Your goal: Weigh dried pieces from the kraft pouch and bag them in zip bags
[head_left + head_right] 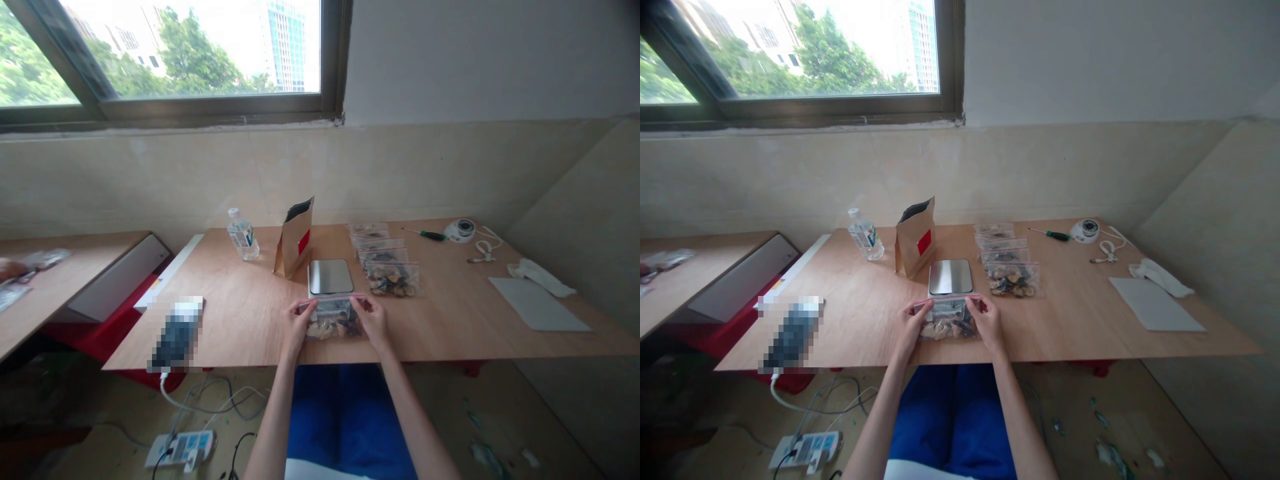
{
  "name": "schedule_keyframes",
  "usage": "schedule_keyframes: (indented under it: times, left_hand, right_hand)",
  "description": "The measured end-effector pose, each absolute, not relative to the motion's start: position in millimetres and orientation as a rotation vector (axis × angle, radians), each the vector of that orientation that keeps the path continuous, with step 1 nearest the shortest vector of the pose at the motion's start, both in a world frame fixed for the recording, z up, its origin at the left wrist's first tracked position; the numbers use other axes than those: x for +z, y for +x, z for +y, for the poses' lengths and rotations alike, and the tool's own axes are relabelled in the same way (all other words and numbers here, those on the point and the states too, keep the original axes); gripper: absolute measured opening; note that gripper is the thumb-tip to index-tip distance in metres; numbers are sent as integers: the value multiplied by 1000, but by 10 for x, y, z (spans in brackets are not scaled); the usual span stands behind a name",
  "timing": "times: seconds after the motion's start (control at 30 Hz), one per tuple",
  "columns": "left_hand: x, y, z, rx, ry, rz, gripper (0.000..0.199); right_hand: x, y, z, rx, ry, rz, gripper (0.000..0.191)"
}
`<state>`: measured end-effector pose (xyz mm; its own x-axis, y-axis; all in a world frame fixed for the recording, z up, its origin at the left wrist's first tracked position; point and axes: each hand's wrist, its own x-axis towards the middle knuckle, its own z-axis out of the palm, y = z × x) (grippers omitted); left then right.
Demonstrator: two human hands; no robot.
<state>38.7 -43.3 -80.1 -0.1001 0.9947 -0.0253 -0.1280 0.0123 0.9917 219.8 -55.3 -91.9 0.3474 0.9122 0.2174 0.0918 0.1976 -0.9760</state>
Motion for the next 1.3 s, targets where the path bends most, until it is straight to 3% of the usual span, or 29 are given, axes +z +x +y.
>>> schedule_keyframes:
  times: [0.33, 1.3]
  left_hand:
    - [-793, 359, -448, 1296, 1038, 1111, 33]
    - [-747, 395, -483, 1309, 1015, 1064, 31]
  right_hand:
    - [-883, 2182, -581, 934, -1170, -1058, 29]
    - [-899, 2176, -584, 937, -1226, -997, 27]
